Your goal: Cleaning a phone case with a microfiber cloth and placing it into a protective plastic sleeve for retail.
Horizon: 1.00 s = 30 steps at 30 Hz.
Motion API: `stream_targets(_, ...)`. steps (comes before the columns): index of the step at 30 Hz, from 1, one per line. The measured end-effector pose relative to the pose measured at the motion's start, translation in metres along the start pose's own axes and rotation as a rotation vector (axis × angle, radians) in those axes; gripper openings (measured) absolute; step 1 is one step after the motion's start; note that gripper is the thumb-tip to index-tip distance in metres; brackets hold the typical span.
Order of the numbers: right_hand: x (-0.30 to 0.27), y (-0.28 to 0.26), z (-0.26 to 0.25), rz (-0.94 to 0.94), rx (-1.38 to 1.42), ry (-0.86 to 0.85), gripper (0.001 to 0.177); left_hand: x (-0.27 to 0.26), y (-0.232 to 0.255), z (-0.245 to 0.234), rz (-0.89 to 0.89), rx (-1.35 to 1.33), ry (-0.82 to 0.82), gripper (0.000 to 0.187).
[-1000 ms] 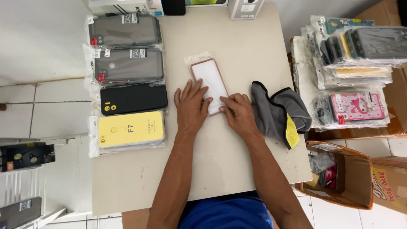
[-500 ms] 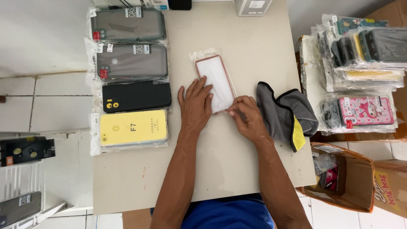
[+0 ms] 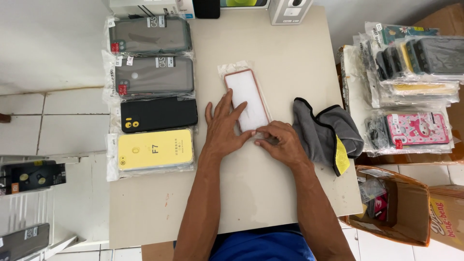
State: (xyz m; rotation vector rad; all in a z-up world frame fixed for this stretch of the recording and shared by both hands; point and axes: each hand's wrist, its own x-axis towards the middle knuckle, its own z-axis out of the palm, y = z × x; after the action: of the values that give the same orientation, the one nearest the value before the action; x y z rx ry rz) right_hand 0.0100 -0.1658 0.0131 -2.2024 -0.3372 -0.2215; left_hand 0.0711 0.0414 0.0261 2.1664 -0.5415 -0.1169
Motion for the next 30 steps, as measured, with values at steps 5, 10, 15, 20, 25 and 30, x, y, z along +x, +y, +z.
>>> stream_targets(5,0.003,-0.004,-0.002,0.014,-0.039,0.096,0.016,0.002,-0.003,0.001,-0.005,0.009,-0.031,0.079)
stream_targets(10,0.003,0.001,0.005,-0.001,-0.202,0.235,0.029,0.0,-0.017,0.016,0.0,-0.064,0.117,0.06)
stream_targets(15,0.007,0.009,0.009,0.044,-0.266,0.233,0.04,0.004,-0.032,0.036,0.029,-0.003,0.209,0.032)
stream_targets(20,0.016,0.008,0.01,0.061,-0.305,0.248,0.036,0.005,-0.023,0.031,0.026,0.012,0.179,0.036)
stream_targets(25,0.019,0.011,0.01,0.109,-0.26,0.301,0.022,0.006,-0.029,0.04,-0.006,0.051,0.204,0.02)
stream_targets(30,0.026,0.004,0.01,-0.165,-0.3,0.437,0.008,0.004,-0.017,0.037,0.016,-0.089,0.38,0.009)
